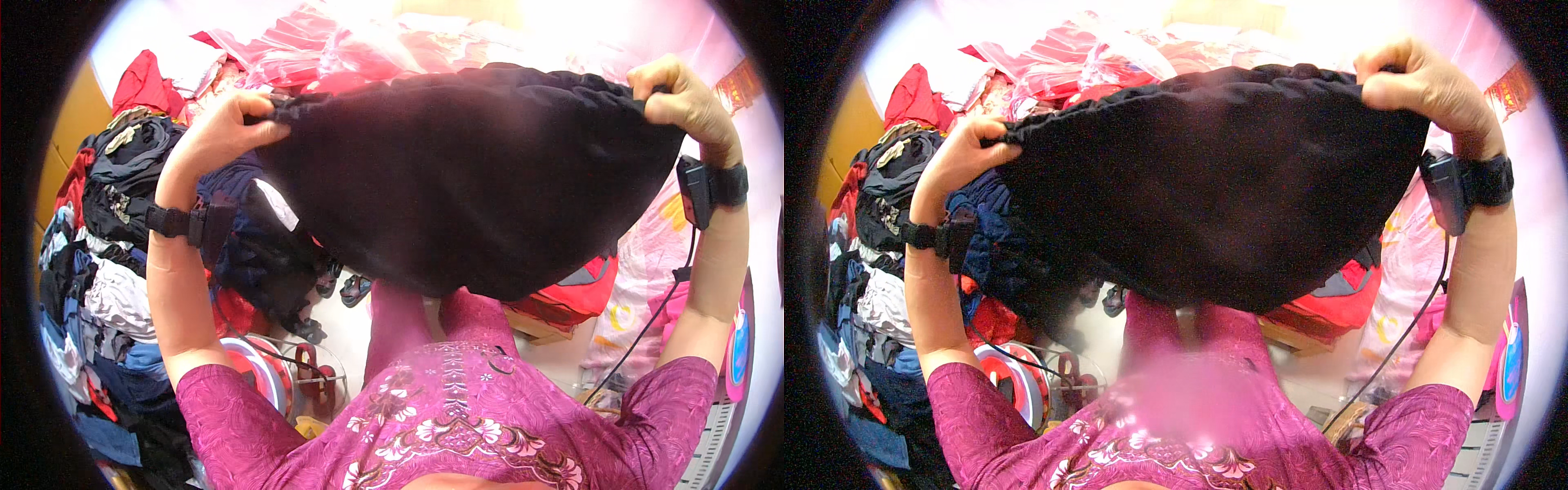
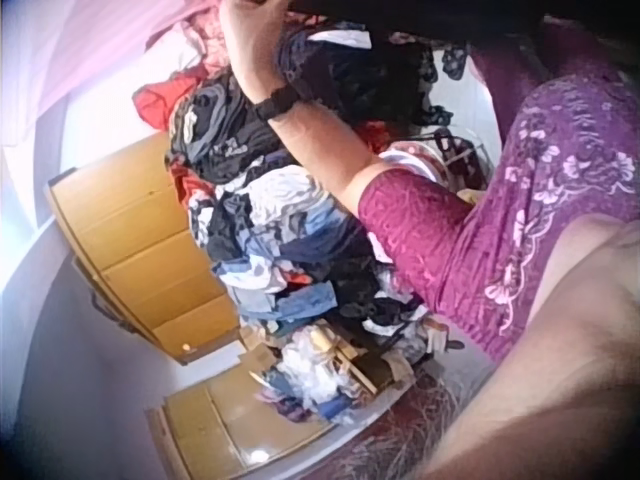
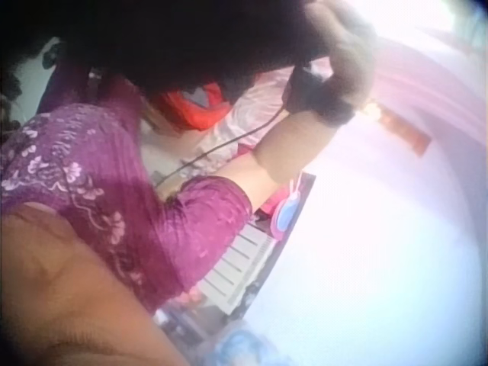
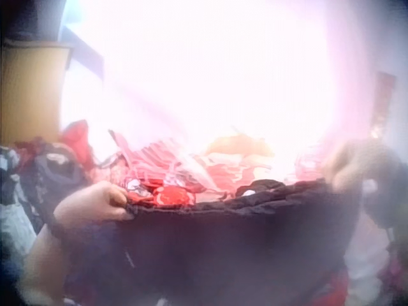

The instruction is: The person picks up several clothing items including a white shirt, black pants, a floral blue skirt, and a red shirt one at a time from a large pile, smooths them out, and folds each one by hand on a bed.

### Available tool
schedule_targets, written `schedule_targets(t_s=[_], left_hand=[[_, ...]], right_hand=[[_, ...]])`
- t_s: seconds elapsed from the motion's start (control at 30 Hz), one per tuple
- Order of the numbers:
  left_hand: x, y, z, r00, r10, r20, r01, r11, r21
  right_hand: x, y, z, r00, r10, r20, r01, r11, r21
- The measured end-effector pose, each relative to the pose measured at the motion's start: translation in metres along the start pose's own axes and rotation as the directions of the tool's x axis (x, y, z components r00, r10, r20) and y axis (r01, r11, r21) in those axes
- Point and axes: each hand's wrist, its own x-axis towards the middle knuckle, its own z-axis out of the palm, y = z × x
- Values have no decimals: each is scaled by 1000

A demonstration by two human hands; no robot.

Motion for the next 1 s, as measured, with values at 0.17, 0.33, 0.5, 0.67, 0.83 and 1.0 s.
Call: schedule_targets(t_s=[0.17,0.33,0.5,0.67,0.83,1.0], left_hand=[[3,-8,-15,978,-53,-204,-25,932,-362],[50,12,-24,965,-255,-65,36,372,-927],[109,58,1,999,-29,-34,-30,117,-993],[143,100,22,952,306,-18,-42,71,-997],[126,157,27,977,209,-38,-49,48,-998],[117,159,29,967,249,-62,-82,74,-994]], right_hand=[[-15,-3,-6,981,185,-62,-182,982,50],[24,43,-7,940,33,-339,136,876,462],[49,1,47,968,-44,-248,226,584,780],[51,-63,64,964,-163,-208,244,852,463],[56,-61,66,932,-154,-329,268,904,334],[57,-57,74,868,-59,-494,206,946,249]])
